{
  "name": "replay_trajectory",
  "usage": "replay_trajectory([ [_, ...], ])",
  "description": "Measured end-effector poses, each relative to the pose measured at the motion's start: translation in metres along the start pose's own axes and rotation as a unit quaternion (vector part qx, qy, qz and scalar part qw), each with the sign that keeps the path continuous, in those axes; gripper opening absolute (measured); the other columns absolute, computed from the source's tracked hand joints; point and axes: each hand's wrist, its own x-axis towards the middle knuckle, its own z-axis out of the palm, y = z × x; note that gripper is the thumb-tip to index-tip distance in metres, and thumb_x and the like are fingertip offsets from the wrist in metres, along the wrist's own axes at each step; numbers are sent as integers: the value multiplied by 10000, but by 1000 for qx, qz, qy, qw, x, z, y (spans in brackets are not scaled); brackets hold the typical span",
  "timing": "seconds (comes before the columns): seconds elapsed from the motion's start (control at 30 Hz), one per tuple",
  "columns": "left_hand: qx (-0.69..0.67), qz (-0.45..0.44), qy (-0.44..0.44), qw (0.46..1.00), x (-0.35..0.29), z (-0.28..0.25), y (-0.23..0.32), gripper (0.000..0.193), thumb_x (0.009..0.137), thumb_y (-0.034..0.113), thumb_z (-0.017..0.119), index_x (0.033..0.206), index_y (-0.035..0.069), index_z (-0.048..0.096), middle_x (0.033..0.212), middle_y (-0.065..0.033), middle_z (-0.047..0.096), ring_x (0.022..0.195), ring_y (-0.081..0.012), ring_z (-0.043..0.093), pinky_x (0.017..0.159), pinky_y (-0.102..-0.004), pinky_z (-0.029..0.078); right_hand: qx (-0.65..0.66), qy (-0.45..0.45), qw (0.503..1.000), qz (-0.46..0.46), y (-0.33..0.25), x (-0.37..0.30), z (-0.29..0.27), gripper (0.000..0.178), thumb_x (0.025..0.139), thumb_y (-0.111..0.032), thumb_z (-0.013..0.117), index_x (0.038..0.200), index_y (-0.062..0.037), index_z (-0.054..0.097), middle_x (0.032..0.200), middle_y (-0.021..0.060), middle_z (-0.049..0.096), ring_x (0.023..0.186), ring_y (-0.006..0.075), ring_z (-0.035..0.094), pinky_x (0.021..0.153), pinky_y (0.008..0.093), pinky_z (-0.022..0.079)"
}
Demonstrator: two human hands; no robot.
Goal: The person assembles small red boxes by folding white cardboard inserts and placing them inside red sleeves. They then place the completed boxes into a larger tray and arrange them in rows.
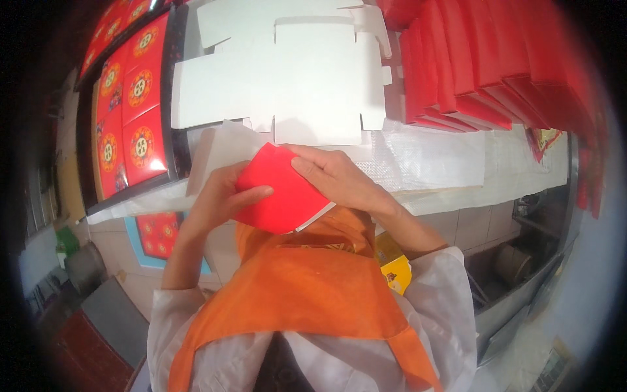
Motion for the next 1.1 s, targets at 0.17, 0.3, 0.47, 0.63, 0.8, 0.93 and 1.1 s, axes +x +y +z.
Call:
replay_trajectory([
  [0.17,-79,-50,67,993,-2,-2,7,290,797,177,620,993,-33,581,819,-94,633,740,-138,601,666,-257,482,2,17,999,32,3,2,-3,373,920,-253,390,1231,-65,477,988,94,597,848,136,539,752,258,440],
  [0.3,-79,-47,63,994,-6,-6,4,298,806,178,610,1013,-34,575,834,-87,634,746,-134,602,676,-249,484,-17,9,999,28,1,2,-2,375,919,-249,385,1235,-69,476,923,92,600,773,129,522,705,258,443],
  [0.47,-84,-64,34,994,-4,-9,10,291,807,152,624,1037,-19,577,870,-46,626,783,-93,577,698,-229,474,-46,-4,999,12,-3,3,-3,371,915,-238,386,1228,-60,476,947,112,609,817,148,546,752,266,443],
  [0.63,-66,-44,8,997,-3,-11,9,301,823,184,590,1038,-25,566,854,-84,630,780,-133,598,705,-254,478,-74,-18,997,1,-10,1,-7,366,908,-221,387,1221,-56,478,977,128,608,856,171,559,791,271,434],
  [0.8,-72,-38,13,997,-5,-10,12,304,824,186,591,1048,-17,563,859,-85,630,784,-136,600,704,-254,479,-73,-15,997,11,-10,2,-8,359,904,-209,386,1214,-60,486,966,141,609,852,180,564,792,276,436],
  [0.93,-75,-28,16,997,-6,-10,9,301,824,181,590,1048,-18,563,861,-86,630,781,-139,601,703,-255,479,-80,-21,996,18,-12,3,-9,355,898,-198,390,1211,-62,489,938,148,610,822,190,566,774,282,442],
  [1.1,-77,-42,11,996,-3,-13,14,287,809,155,624,1039,-11,577,872,-44,627,787,-93,578,702,-231,471,-105,-39,994,-9,-11,6,-12,359,894,-195,387,1218,-74,484,937,153,610,815,198,569,770,286,443],
])
